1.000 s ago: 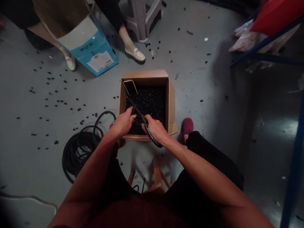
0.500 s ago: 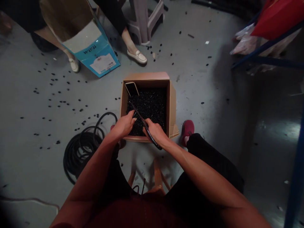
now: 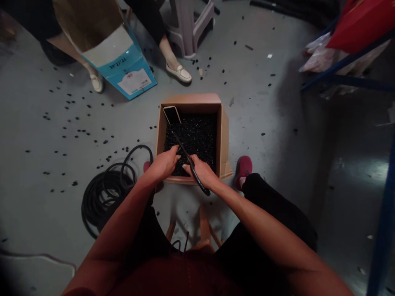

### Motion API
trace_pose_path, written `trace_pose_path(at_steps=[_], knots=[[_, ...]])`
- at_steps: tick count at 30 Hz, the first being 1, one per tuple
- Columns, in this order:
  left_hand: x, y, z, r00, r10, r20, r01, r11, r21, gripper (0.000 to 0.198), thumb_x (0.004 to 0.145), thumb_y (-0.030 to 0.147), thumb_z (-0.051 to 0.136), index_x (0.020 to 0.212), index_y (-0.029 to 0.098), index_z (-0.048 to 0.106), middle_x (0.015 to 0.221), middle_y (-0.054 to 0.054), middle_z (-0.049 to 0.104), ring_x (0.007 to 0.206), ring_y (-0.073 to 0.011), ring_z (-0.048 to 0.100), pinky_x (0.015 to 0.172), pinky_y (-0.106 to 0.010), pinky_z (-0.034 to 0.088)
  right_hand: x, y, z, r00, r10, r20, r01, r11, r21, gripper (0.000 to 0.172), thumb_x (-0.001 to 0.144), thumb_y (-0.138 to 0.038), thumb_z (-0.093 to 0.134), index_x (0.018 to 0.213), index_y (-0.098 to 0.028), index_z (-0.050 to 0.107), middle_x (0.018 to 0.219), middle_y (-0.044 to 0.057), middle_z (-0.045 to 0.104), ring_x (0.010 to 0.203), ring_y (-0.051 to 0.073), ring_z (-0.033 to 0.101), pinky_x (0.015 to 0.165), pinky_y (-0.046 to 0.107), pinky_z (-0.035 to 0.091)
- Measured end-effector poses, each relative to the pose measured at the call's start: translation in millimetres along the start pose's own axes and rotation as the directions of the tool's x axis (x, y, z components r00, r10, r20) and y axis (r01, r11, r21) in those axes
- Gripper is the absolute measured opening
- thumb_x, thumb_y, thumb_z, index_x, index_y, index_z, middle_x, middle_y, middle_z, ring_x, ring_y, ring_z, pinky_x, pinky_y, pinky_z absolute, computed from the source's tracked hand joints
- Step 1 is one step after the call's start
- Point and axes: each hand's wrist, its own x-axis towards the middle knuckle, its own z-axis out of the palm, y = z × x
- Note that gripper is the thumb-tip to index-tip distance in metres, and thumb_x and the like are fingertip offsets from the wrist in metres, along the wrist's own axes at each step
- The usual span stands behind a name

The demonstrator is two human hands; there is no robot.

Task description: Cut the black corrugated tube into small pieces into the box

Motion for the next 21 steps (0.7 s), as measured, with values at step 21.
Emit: trace_pose_path(at_steps=[21], knots=[[6.3, -11.7, -0.3, 0.998, -0.028, -0.054, 0.026, 0.999, -0.035, 0.033, 0.092, 0.025, 0.038, 0.121, 0.014, 0.047, 0.105, -0.017, 0.068, 0.096, -0.0246, 0.065, 0.082, -0.035, 0.047, -5.7, 0.8, 1.7, 1.000, 0.007, -0.020, -0.006, 0.999, 0.051, 0.015, 0.084, -0.030, 0.045, 0.092, -0.021, 0.054, 0.066, -0.001, 0.059, 0.059, 0.014, 0.055, 0.058, 0.023, 0.038]])
